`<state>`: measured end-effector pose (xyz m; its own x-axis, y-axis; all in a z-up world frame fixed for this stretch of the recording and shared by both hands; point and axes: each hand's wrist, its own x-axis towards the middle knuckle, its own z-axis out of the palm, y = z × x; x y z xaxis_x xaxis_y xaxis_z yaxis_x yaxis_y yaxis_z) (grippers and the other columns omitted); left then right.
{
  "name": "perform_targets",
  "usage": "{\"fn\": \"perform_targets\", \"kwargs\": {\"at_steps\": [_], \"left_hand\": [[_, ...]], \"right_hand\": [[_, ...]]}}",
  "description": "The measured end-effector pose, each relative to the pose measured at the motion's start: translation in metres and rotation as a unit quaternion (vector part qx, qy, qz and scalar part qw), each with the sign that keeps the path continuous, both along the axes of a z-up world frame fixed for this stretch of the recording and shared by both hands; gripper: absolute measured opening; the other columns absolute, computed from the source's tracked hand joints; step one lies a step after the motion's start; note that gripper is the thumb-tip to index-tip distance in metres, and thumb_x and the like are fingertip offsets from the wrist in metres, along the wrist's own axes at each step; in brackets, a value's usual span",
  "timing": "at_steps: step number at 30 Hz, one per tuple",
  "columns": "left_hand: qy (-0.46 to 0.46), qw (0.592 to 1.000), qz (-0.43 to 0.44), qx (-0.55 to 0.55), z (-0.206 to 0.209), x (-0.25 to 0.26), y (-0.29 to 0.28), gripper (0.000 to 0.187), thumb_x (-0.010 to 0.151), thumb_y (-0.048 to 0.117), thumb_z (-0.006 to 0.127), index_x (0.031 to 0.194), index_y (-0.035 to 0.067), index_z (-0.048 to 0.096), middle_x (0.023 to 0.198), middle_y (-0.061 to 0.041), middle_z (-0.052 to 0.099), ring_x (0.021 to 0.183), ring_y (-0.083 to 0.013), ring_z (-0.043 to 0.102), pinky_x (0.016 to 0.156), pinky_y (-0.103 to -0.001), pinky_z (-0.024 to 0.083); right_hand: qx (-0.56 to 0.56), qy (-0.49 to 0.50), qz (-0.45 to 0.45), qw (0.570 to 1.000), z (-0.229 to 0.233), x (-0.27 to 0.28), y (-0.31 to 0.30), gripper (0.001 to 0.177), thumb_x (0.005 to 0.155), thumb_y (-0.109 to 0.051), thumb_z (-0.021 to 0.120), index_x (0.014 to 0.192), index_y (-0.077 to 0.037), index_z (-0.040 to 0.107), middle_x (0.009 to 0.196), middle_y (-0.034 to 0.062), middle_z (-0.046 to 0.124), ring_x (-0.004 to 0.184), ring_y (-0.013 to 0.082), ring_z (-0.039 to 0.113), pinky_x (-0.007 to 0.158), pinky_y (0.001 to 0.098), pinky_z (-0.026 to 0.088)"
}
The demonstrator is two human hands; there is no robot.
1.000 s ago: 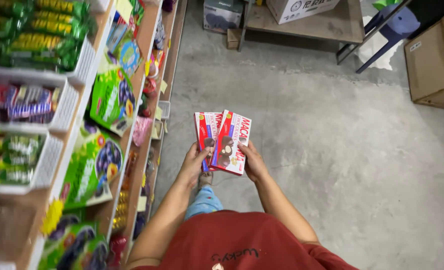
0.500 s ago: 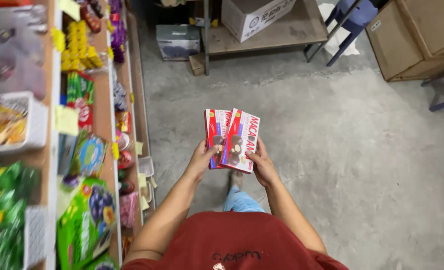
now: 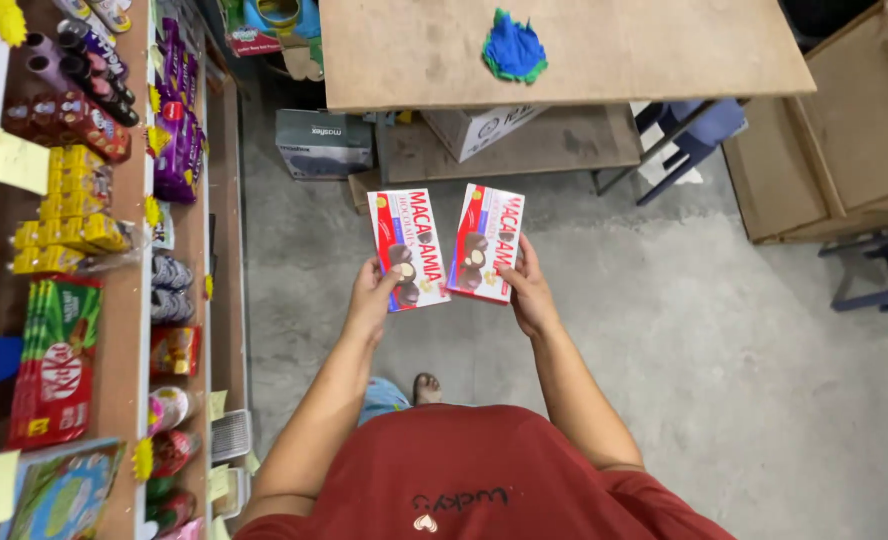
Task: The person takes boxes of chocolates and bags of snacks from shelves, wipes them with a cloth on a table, and returns them to the shelves. The person handles multiple items one by one, including chocolate boxes and packaged snacks, using a blue and green cloth to clean their surfaces.
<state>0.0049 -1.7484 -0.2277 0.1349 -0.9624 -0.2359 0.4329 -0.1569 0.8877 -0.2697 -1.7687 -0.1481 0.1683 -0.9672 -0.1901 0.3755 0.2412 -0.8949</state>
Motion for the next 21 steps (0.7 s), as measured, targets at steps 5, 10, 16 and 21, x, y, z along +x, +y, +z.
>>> {"fn": "perform_targets", "kwargs": {"at_steps": [5,10,16,21], "left_hand": [[0.015,0.995,0.039,0.093,0.028,0.017,-0.076,0.031,0.1,0.017,0.064,0.126,0.001,0.057,0.114,-0.01,0.07,0.102,-0.0179,0.067,0.084,-0.034,0.051],[0.026,0.996,0.054,0.061,-0.052,0.034,-0.197,0.029,0.101,0.017,0.064,0.124,0.001,0.059,0.115,-0.01,0.07,0.104,-0.0155,0.067,0.091,-0.031,0.054],[-0.002,0.999,-0.009,0.04,-0.062,0.054,-0.353,0.032,0.101,0.014,0.062,0.129,0.0,0.059,0.122,-0.008,0.069,0.113,-0.0152,0.065,0.1,-0.031,0.05],[-0.044,0.996,-0.052,0.052,-0.061,0.055,-0.45,0.04,0.101,0.014,0.059,0.139,0.001,0.051,0.126,-0.008,0.067,0.115,-0.0146,0.064,0.099,-0.03,0.05]], "right_hand": [[0.018,0.025,-0.009,0.999,-0.015,0.008,-0.118,0.078,0.096,-0.003,0.057,0.163,-0.012,0.02,0.134,0.0098,0.061,0.119,0.0174,0.062,0.099,0.0362,0.052],[0.044,0.024,-0.037,0.998,-0.04,0.027,-0.231,0.071,0.097,-0.005,0.058,0.161,-0.01,0.026,0.132,0.0102,0.063,0.117,0.0176,0.063,0.096,0.0353,0.053],[0.036,0.047,-0.058,0.997,-0.105,0.043,-0.378,0.07,0.094,-0.004,0.059,0.158,-0.01,0.029,0.132,0.0122,0.062,0.118,0.0195,0.063,0.097,0.036,0.055],[0.032,0.112,-0.053,0.992,-0.118,0.065,-0.461,0.069,0.096,-0.005,0.06,0.157,-0.011,0.029,0.131,0.0116,0.061,0.118,0.0164,0.061,0.097,0.0339,0.053]]}}
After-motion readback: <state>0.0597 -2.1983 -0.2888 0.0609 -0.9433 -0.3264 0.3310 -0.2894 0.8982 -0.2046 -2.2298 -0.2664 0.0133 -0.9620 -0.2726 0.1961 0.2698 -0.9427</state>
